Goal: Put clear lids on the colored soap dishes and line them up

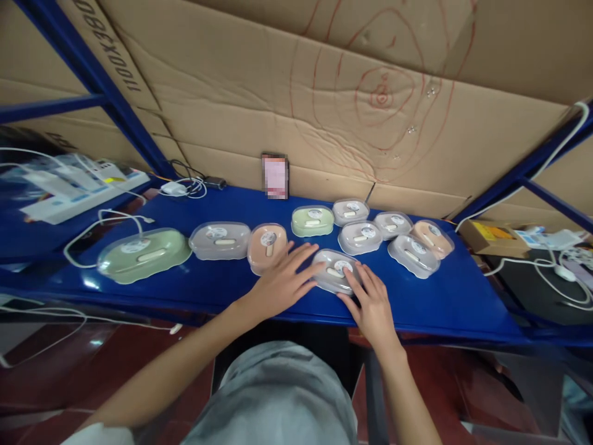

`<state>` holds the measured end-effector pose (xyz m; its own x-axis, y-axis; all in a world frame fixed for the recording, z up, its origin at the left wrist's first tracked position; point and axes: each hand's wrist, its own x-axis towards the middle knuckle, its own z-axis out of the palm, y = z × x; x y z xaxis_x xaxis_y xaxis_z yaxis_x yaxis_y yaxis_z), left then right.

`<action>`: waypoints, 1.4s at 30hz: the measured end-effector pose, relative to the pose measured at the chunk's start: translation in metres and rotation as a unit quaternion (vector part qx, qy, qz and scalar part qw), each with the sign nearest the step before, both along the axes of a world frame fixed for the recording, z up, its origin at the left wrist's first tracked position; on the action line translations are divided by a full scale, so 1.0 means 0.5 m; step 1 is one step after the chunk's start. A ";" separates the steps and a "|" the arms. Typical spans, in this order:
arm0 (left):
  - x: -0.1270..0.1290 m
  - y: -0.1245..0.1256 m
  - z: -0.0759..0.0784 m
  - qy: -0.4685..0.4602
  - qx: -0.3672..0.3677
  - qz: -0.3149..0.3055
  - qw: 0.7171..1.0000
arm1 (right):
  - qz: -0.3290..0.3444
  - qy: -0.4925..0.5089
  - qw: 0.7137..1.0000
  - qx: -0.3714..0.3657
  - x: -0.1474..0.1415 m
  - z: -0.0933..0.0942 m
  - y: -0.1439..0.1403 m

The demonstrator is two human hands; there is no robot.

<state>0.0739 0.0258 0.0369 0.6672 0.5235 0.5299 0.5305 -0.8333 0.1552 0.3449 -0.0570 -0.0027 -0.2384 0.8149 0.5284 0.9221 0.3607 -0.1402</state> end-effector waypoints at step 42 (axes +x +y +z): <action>-0.151 0.274 0.046 0.174 -0.136 0.199 0.955 | 0.159 -0.128 0.935 -0.289 -0.157 0.182 0.439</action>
<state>-0.0017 0.1627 0.0597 0.4975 0.8590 0.1210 0.8557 -0.5089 0.0942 0.2665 0.1627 0.0885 -0.5756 0.8131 -0.0865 0.8111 0.5544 -0.1864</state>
